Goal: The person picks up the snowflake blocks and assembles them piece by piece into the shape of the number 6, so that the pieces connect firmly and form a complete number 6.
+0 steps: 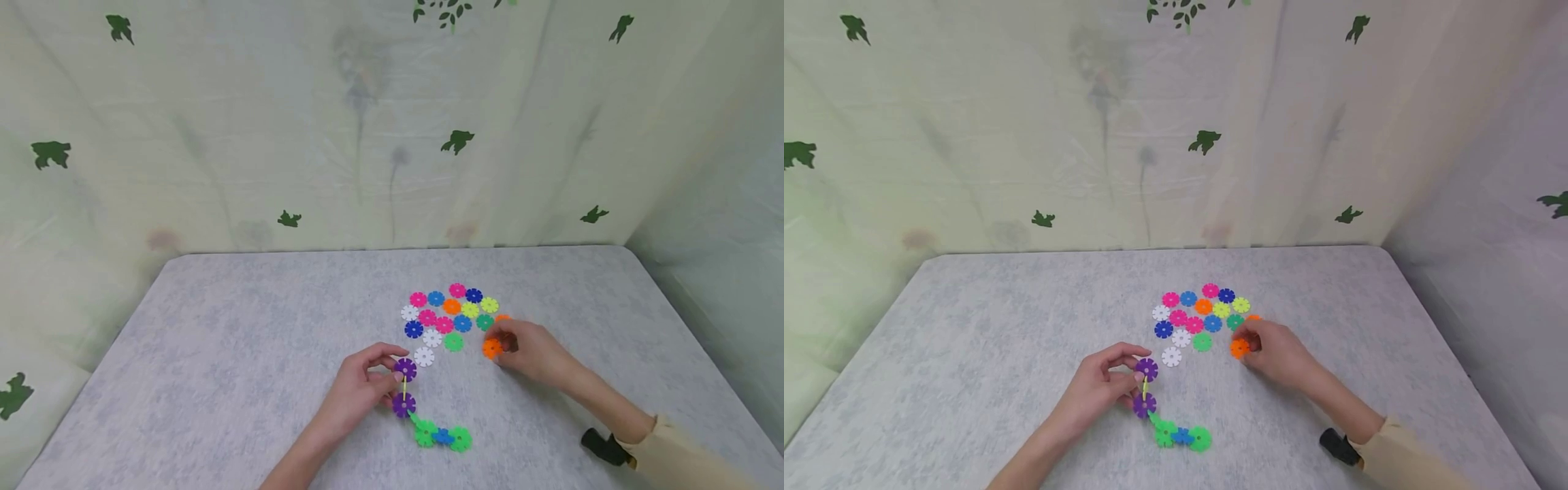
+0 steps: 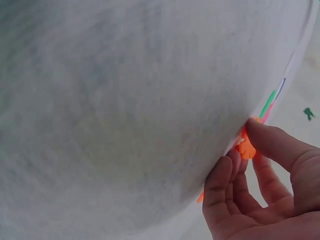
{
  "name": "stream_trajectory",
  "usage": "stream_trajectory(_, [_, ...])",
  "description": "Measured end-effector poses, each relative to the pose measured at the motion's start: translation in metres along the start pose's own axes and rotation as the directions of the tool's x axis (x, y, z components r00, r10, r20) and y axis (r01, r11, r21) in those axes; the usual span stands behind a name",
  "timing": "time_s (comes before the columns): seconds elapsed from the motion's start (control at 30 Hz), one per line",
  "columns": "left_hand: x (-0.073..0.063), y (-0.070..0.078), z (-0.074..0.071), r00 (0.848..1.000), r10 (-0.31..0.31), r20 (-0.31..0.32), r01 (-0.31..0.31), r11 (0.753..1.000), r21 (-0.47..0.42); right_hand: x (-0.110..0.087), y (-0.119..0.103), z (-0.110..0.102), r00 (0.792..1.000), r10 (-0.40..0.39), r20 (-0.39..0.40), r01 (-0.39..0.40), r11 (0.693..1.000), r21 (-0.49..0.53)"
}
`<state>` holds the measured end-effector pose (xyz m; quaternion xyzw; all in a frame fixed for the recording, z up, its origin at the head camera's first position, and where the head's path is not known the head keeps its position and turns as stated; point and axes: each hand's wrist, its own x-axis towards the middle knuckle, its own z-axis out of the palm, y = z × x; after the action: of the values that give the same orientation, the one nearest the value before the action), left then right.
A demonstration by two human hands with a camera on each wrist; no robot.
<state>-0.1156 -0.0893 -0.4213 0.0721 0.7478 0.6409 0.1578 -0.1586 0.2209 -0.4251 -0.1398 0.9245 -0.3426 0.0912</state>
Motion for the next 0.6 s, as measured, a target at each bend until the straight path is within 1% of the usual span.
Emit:
stream_trajectory(0.07, [0.0,0.001,-0.001,1.0,0.006,-0.015,-0.006,1.0,0.004,-0.002,-0.002,0.0,1.0,-0.026,0.001,0.026,1.0,0.011])
stream_trajectory(0.13, [-0.001,0.002,-0.002,1.0,0.013,-0.028,-0.013,1.0,0.006,-0.004,-0.004,0.001,0.999,-0.033,-0.004,0.033,0.999,0.017])
stream_trajectory(0.3, [-0.002,0.006,-0.004,0.999,0.02,-0.044,-0.021,1.0,-0.005,-0.008,-0.017,0.008,0.999,0.032,-0.013,-0.03,0.996,0.082])
stream_trajectory(0.37, [-0.002,0.007,-0.005,0.999,0.021,-0.047,-0.022,1.0,-0.008,-0.01,-0.022,0.012,0.999,0.039,-0.014,-0.037,0.992,0.123])
stream_trajectory(0.53, [-0.001,0.007,-0.006,0.999,0.014,-0.052,-0.014,1.0,-0.004,-0.016,-0.036,0.019,0.999,-0.009,-0.035,0.016,0.979,0.203])
stream_trajectory(0.6, [-0.001,0.007,-0.006,0.999,0.008,-0.049,-0.008,1.0,0.006,-0.018,-0.042,0.021,0.999,-0.016,-0.04,0.025,0.972,0.232])
